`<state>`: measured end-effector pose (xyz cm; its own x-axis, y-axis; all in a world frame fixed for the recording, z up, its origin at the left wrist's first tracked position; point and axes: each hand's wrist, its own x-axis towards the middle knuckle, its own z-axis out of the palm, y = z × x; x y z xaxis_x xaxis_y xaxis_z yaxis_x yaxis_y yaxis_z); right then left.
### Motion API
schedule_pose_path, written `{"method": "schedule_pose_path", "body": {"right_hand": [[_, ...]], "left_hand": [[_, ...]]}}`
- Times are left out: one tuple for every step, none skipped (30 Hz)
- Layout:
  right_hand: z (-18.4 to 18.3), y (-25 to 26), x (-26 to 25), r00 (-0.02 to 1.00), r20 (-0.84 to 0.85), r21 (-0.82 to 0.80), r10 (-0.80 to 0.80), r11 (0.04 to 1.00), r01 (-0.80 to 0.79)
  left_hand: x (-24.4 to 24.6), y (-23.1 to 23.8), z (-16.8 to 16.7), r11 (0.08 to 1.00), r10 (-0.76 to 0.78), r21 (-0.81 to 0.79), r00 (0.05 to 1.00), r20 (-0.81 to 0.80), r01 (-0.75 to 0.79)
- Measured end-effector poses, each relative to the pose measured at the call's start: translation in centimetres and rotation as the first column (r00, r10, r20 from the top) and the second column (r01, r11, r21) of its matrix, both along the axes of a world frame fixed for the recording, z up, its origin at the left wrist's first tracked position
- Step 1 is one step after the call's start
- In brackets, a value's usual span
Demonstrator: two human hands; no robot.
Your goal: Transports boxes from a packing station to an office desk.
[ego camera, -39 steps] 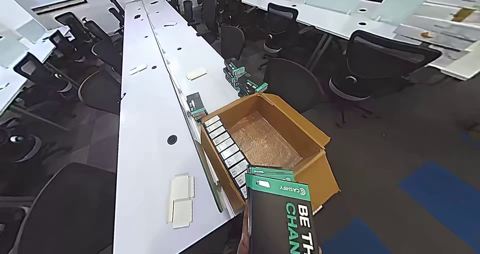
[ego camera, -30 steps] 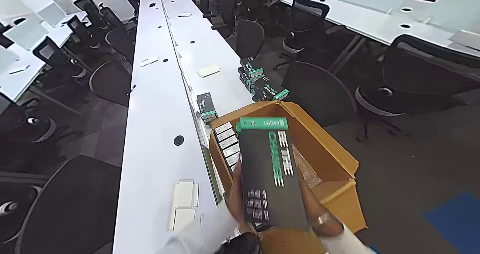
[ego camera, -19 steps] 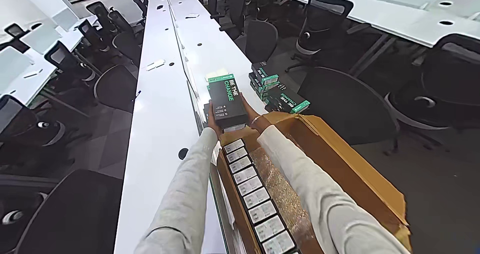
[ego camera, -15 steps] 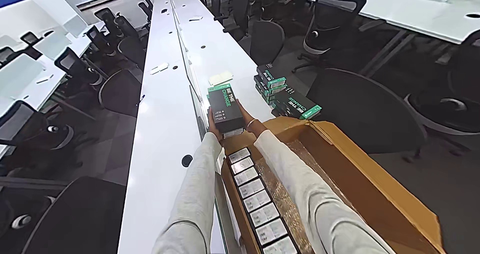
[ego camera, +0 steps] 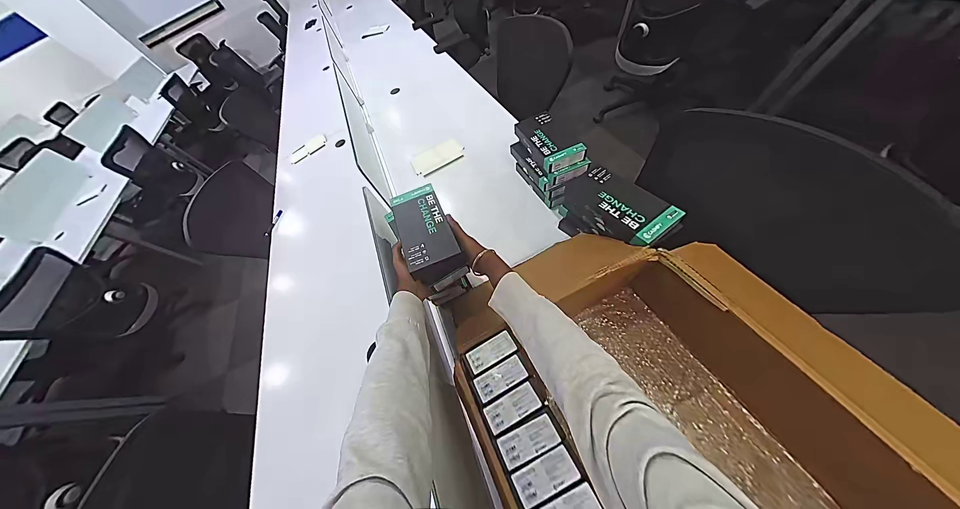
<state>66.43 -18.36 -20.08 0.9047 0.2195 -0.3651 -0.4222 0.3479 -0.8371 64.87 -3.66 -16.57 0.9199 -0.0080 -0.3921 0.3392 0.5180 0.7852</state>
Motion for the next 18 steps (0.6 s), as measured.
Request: {"method": "schedule_pose_path", "body": {"right_hand": [[0.2, 0.3, 0.1, 0.999, 0.027, -0.019, -0.017, 1.000, 0.018], [0.0, 0.5, 0.3, 0.997, 0.063, -0.036, -0.033, 0.999, 0.036], [-0.3, 0.6, 0.5, 0.995, 0.091, -0.045, -0.046, 0.998, 0.050], [-0.4, 0.8, 0.7, 0.992, 0.106, -0.059, -0.065, 0.996, 0.072], [-0.3, 0.9, 0.5, 0.991, 0.101, -0.074, -0.089, 0.993, 0.097], [0.1, 0.9, 0.2, 0.990, 0.086, -0.094, -0.116, 0.988, 0.124], [0.2, 0.8, -0.1, 0.989, 0.073, -0.106, -0.125, 0.986, 0.132], [-0.5, 0.7, -0.1, 0.991, 0.065, -0.109, -0.115, 0.987, 0.122], [-1.2, 0.3, 0.0, 0.993, 0.054, -0.121, -0.104, 0.987, 0.110], [-1.4, -0.1, -0.2, 0.994, 0.030, -0.149, -0.108, 0.983, 0.111], [-1.2, -0.6, -0.6, 0.993, 0.004, -0.177, -0.121, 0.977, 0.120], [-0.7, -1.2, -1.3, 0.990, -0.011, -0.207, -0.143, 0.969, 0.137], [0.0, -2.0, -2.0, 0.985, -0.009, -0.240, -0.173, 0.957, 0.166], [0.8, -2.9, -2.8, 0.980, 0.009, -0.272, -0.197, 0.943, 0.192], [1.8, -3.9, -3.8, 0.974, 0.033, -0.291, -0.223, 0.930, 0.223], [3.0, -5.2, -5.2, 0.967, 0.057, -0.295, -0.249, 0.921, 0.254], [4.4, -6.5, -6.9, 0.959, 0.088, -0.290, -0.269, 0.914, 0.283], [6.0, -7.8, -9.2, 0.955, 0.115, -0.279, -0.275, 0.913, 0.296]], "left_hand": [[0.0, 0.1, -0.1, 1.000, 0.025, 0.011, 1.000, -0.014, -0.025], [-0.4, 0.2, -0.3, 0.998, 0.058, 0.039, 0.998, -0.029, -0.057], [-0.9, 0.2, -0.7, 0.993, 0.093, 0.079, 0.995, -0.030, -0.090], [-1.5, 0.3, -1.3, 0.986, 0.123, 0.116, 0.992, -0.027, -0.119], [-2.2, 0.2, -1.7, 0.975, 0.161, 0.158, 0.986, -0.040, -0.153], [-2.8, -0.1, -1.8, 0.964, 0.196, 0.193, 0.978, -0.067, -0.180], [-3.3, -0.2, -1.7, 0.957, 0.213, 0.223, 0.972, -0.102, -0.186], [-3.9, -0.3, -1.7, 0.952, 0.212, 0.254, 0.967, -0.141, -0.172], [-4.5, -0.4, -1.5, 0.948, 0.207, 0.279, 0.962, -0.178, -0.152], [-5.1, -0.6, -1.2, 0.941, 0.210, 0.308, 0.956, -0.206, -0.141], [-5.9, -0.7, -1.0, 0.933, 0.209, 0.338, 0.952, -0.222, -0.126], [-6.9, -0.8, -1.0, 0.925, 0.208, 0.363, 0.951, -0.231, -0.114], [-8.0, -1.0, -0.8, 0.915, 0.205, 0.392, 0.947, -0.247, -0.095], [-9.2, -1.4, -0.4, 0.904, 0.212, 0.420, 0.938, -0.275, -0.081], [-10.4, -1.7, 0.0, 0.891, 0.233, 0.447, 0.924, -0.305, -0.077], [-11.7, -2.0, 0.4, 0.882, 0.261, 0.464, 0.907, -0.331, -0.085], [-12.8, -2.3, 0.8, 0.870, 0.282, 0.485, 0.896, -0.344, -0.088], [-13.9, -2.5, 1.0, 0.867, 0.277, 0.492, 0.898, -0.341, -0.081]]}}
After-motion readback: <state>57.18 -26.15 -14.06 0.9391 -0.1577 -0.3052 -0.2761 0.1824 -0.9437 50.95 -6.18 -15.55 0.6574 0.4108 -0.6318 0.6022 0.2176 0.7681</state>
